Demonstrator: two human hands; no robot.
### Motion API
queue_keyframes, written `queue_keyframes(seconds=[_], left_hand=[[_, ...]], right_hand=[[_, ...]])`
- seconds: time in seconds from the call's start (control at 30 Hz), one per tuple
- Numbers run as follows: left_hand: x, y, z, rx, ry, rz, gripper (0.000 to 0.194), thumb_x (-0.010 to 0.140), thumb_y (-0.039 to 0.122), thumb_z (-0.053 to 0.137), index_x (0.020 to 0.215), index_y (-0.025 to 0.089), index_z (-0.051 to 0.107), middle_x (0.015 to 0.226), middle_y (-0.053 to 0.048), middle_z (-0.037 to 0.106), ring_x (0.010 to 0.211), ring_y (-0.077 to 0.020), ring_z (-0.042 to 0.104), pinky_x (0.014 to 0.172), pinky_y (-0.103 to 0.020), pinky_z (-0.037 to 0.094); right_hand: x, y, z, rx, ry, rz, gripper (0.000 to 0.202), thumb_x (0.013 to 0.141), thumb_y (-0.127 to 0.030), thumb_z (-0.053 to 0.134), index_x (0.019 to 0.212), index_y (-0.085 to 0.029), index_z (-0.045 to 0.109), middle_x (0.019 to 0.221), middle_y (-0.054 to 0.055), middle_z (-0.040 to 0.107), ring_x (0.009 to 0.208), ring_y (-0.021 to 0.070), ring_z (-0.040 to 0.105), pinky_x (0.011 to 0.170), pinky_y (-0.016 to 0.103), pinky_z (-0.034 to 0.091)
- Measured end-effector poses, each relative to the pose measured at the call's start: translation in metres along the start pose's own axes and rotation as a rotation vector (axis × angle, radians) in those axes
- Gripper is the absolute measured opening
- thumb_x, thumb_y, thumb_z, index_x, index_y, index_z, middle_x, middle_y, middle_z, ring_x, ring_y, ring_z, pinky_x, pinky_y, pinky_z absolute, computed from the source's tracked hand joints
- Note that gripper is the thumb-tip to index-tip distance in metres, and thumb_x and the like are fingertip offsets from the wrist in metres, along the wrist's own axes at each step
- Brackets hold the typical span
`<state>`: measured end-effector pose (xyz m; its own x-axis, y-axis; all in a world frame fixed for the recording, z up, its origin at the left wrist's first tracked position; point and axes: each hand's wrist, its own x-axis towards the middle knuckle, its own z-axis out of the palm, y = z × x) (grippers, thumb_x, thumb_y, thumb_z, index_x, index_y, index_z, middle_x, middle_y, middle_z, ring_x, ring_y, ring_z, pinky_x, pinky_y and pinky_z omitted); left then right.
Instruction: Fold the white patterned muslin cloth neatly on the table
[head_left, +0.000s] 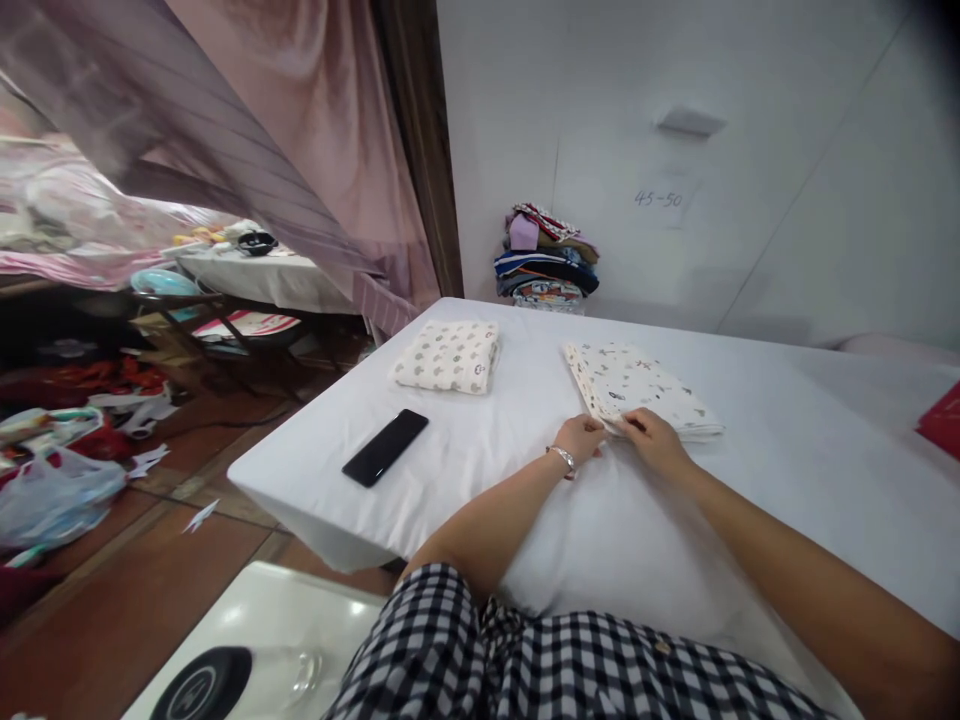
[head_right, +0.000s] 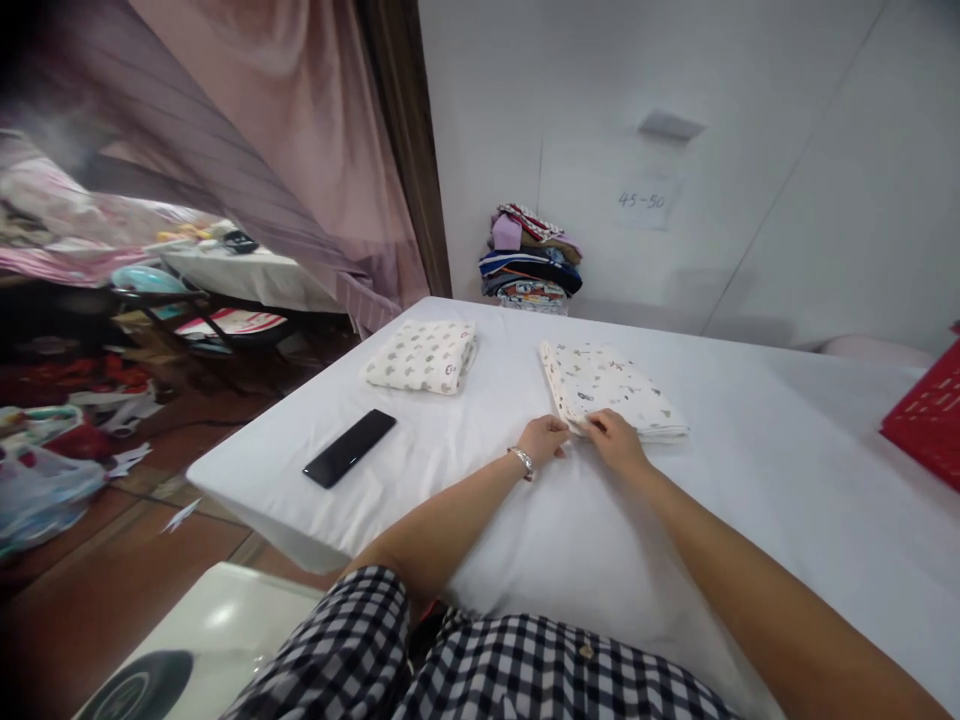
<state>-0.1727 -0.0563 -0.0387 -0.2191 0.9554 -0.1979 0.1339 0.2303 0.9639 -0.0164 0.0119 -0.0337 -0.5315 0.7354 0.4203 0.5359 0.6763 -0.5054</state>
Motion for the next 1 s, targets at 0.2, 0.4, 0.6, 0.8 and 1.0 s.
queue_keyframes(seconds=[0.2, 0.4, 0.6, 0.8, 1.0], left_hand=[[0.003, 0.004, -0.002, -0.124, 0.016, -0.106, 0.029, 0.08, 0.019, 0.059, 0.108, 0.013, 0.059, 0.092, -0.005, 0.068, 0.051, -0.0078, 0.06, 0.043, -0.018, 0.041], [0.001, 0.006, 0.0, -0.183, 0.005, -0.082, 0.04, 0.079, 0.014, 0.056, 0.119, 0.011, 0.052, 0.099, -0.008, 0.068, 0.05, -0.0064, 0.059, 0.037, -0.015, 0.035], [0.003, -0.001, -0.001, -0.11, 0.033, 0.003, 0.033, 0.083, 0.017, 0.054, 0.116, 0.016, 0.053, 0.097, -0.005, 0.068, 0.051, -0.0055, 0.058, 0.046, -0.017, 0.042], [0.001, 0.006, -0.015, 0.307, 0.229, 0.269, 0.026, 0.085, 0.028, 0.055, 0.109, 0.02, 0.06, 0.11, -0.006, 0.065, 0.095, -0.0175, 0.062, 0.088, -0.032, 0.048], [0.03, 0.037, -0.004, 0.647, 0.08, 0.603, 0.035, 0.089, 0.03, 0.049, 0.123, 0.02, 0.053, 0.135, -0.008, 0.05, 0.13, -0.019, 0.039, 0.112, -0.035, 0.027]], right_hand=[[-0.001, 0.0, -0.003, -0.078, -0.05, -0.109, 0.026, 0.087, -0.044, 0.046, 0.075, -0.023, 0.055, 0.077, 0.004, 0.059, 0.077, 0.0206, 0.054, 0.068, 0.033, 0.043], [-0.005, 0.001, 0.0, -0.249, -0.037, -0.33, 0.026, 0.086, -0.043, 0.051, 0.095, -0.02, 0.059, 0.097, 0.01, 0.062, 0.088, 0.0249, 0.055, 0.076, 0.037, 0.045], [-0.007, 0.008, 0.007, -0.258, 0.043, -0.354, 0.021, 0.09, -0.03, 0.042, 0.096, -0.019, 0.06, 0.093, 0.01, 0.063, 0.087, 0.0247, 0.056, 0.074, 0.037, 0.045], [-0.009, 0.002, 0.006, -0.315, -0.018, -0.389, 0.024, 0.09, -0.027, 0.042, 0.095, -0.018, 0.063, 0.094, 0.012, 0.064, 0.084, 0.0253, 0.055, 0.074, 0.039, 0.044], [-0.015, -0.003, 0.004, -0.319, -0.086, -0.368, 0.031, 0.087, -0.018, 0.041, 0.109, -0.016, 0.063, 0.105, 0.012, 0.064, 0.095, 0.026, 0.056, 0.078, 0.04, 0.045]])
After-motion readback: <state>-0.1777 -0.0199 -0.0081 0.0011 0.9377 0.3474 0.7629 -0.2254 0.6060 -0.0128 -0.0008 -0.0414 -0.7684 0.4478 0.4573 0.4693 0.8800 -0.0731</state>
